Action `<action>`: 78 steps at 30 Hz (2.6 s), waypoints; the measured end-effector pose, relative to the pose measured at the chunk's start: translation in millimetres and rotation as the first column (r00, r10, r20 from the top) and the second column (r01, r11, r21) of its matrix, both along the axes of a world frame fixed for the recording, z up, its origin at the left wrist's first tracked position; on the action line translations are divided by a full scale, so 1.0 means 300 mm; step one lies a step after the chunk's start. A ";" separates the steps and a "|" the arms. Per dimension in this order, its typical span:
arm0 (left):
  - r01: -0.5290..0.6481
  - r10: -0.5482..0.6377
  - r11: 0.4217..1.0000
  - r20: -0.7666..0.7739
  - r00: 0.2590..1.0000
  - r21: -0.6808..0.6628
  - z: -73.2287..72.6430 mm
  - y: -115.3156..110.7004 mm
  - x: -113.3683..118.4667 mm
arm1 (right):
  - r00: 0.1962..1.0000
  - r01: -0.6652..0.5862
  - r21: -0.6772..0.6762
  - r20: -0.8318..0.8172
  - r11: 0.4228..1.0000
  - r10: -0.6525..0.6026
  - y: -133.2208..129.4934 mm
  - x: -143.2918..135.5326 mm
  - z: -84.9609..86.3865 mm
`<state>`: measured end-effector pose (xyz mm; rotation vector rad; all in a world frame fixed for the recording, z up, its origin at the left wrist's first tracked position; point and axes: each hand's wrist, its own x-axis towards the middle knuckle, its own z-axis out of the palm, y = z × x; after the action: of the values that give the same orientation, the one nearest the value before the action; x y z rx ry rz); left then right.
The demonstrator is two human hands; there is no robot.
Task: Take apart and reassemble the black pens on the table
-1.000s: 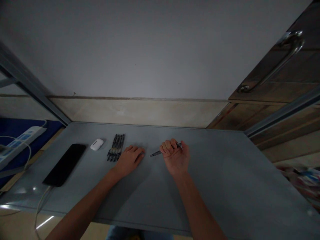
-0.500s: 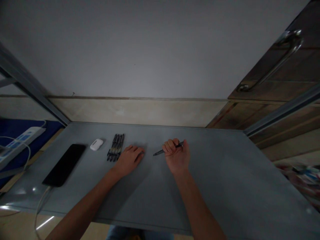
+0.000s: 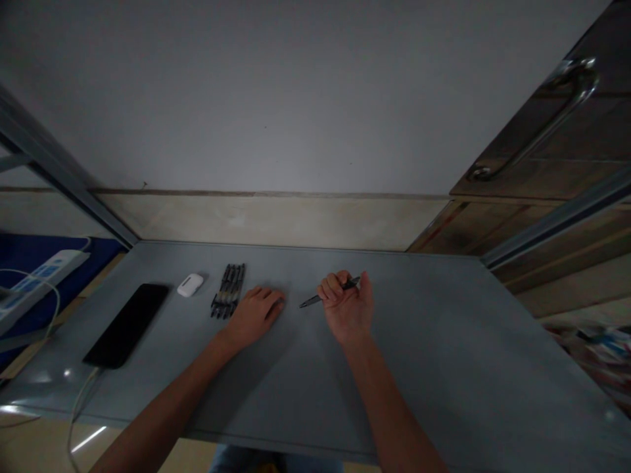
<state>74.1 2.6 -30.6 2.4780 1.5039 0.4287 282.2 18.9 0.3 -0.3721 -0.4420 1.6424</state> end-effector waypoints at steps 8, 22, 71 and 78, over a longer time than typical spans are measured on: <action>-0.005 0.005 1.000 -0.009 1.000 0.012 0.001 -0.002 0.001 | 1.000 -0.002 0.002 -0.007 1.000 0.002 -0.002 0.003 0.000; -0.002 0.002 1.000 -0.006 1.000 -0.004 -0.003 0.001 -0.001 | 1.000 -0.001 0.017 -0.014 1.000 0.001 -0.006 0.000 0.001; -0.004 0.004 1.000 -0.033 0.999 0.019 -0.002 -0.002 0.003 | 0.994 -0.004 0.029 -0.108 1.000 0.007 -0.004 0.008 -0.014; -0.009 0.009 1.000 -0.024 1.000 0.006 0.002 -0.003 0.005 | 0.994 0.003 0.030 -0.111 1.000 0.001 -0.005 0.009 -0.015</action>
<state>75.7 1.8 -30.1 2.4906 1.5254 0.4072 285.1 17.4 -4.2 -0.2567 -0.3825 1.6447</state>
